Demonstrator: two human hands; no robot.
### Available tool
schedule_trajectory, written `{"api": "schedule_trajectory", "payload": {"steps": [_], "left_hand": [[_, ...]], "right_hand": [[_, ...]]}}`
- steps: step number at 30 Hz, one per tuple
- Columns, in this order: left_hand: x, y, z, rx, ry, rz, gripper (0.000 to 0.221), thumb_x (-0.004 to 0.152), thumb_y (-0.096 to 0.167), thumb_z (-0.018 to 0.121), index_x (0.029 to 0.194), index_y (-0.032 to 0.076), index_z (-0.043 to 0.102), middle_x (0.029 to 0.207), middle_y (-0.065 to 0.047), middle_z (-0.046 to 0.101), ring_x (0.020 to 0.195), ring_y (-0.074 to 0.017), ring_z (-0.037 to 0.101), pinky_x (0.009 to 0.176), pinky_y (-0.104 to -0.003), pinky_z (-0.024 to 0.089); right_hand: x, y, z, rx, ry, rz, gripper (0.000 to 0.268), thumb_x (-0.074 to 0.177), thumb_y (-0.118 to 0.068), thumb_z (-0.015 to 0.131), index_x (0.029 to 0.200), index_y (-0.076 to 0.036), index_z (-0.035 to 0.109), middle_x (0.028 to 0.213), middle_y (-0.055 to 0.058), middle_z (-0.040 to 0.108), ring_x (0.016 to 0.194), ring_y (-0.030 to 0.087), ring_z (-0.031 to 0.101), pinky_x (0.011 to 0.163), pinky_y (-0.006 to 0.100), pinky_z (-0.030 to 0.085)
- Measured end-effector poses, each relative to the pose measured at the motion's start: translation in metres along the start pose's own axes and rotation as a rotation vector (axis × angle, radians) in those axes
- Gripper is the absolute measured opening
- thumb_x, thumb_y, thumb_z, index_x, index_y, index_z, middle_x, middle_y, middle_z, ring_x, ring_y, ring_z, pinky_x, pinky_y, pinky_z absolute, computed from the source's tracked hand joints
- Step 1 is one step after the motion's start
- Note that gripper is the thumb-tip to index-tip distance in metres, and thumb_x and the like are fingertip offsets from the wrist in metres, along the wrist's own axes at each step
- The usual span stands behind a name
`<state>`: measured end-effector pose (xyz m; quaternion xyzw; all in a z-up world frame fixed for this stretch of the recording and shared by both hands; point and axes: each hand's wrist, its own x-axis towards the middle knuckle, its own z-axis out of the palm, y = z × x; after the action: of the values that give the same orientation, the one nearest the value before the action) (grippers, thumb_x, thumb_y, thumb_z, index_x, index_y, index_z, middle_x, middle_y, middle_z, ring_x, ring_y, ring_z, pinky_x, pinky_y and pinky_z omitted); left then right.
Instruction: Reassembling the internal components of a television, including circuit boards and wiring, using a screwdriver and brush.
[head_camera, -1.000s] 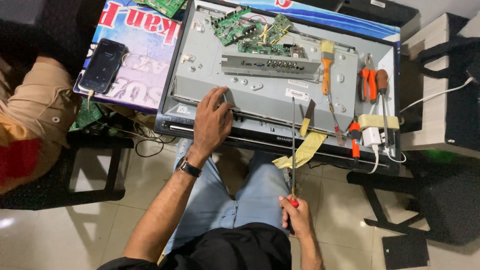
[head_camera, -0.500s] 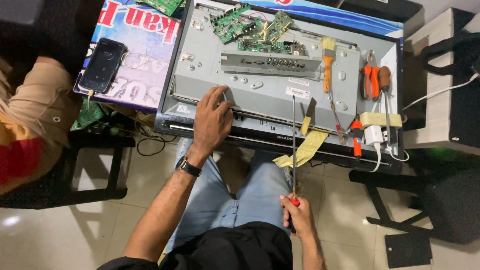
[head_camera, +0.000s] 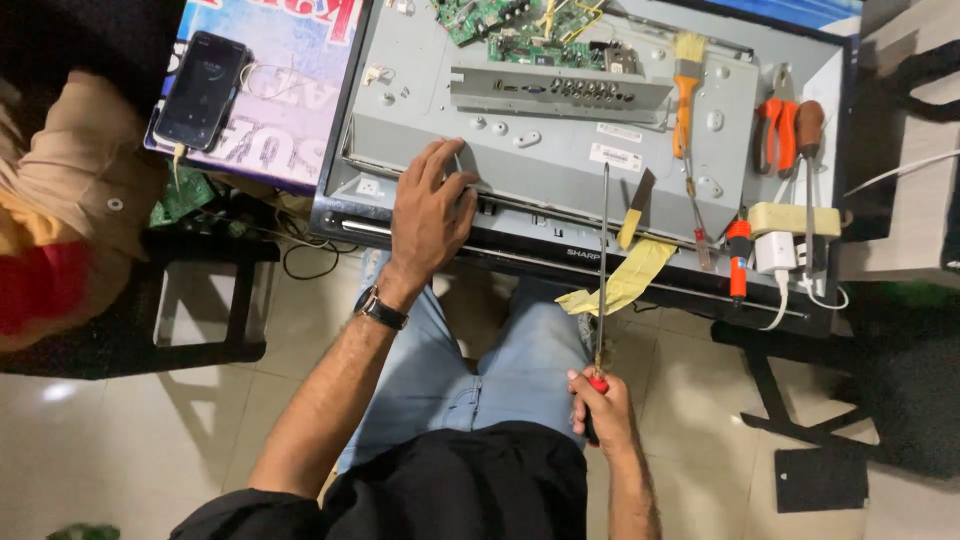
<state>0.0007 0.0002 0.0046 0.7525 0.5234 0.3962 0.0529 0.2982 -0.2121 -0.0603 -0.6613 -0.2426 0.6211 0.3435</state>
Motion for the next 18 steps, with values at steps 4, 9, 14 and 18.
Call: {"api": "schedule_trajectory", "payload": {"steps": [4, 9, 14, 18], "left_hand": [[0.001, 0.001, 0.001, 0.019, -0.009, -0.004, 0.016, 0.089, 0.007, 0.07, 0.105, 0.008, 0.069, 0.146, -0.01, 0.05, 0.141, -0.032, 0.045, 0.115, -0.046, 0.041], [0.006, 0.007, -0.003, 0.007, -0.027, -0.013, 0.018, 0.088, 0.005, 0.07, 0.105, 0.005, 0.071, 0.146, -0.011, 0.051, 0.139, -0.0325, 0.046, 0.115, -0.046, 0.042], [0.008, 0.007, -0.002, 0.057, -0.07, -0.026, 0.02, 0.09, 0.005, 0.07, 0.109, 0.007, 0.072, 0.148, -0.011, 0.048, 0.141, -0.0317, 0.044, 0.115, -0.046, 0.041], [0.012, 0.012, -0.004, 0.075, -0.08, -0.029, 0.021, 0.089, 0.005, 0.07, 0.111, 0.006, 0.071, 0.147, -0.012, 0.049, 0.14, -0.034, 0.046, 0.113, -0.047, 0.043]], "right_hand": [[0.003, 0.001, -0.004, 0.021, -0.027, 0.029, 0.026, 0.09, -0.019, 0.072, 0.079, 0.001, 0.059, 0.047, 0.008, 0.048, 0.033, 0.018, 0.042, 0.036, 0.03, 0.035], [0.002, -0.009, -0.006, 0.058, -0.124, 0.024, 0.022, 0.091, -0.015, 0.067, 0.08, 0.004, 0.061, 0.047, 0.008, 0.049, 0.032, 0.019, 0.043, 0.036, 0.03, 0.037], [0.012, 0.002, -0.012, 0.125, -0.169, 0.073, 0.022, 0.091, -0.013, 0.068, 0.08, 0.004, 0.061, 0.045, 0.01, 0.049, 0.031, 0.02, 0.042, 0.033, 0.032, 0.036], [0.007, -0.007, -0.005, 0.034, -0.044, 0.096, 0.022, 0.089, -0.012, 0.07, 0.077, 0.004, 0.062, 0.044, 0.011, 0.05, 0.03, 0.02, 0.041, 0.032, 0.033, 0.034]]}}
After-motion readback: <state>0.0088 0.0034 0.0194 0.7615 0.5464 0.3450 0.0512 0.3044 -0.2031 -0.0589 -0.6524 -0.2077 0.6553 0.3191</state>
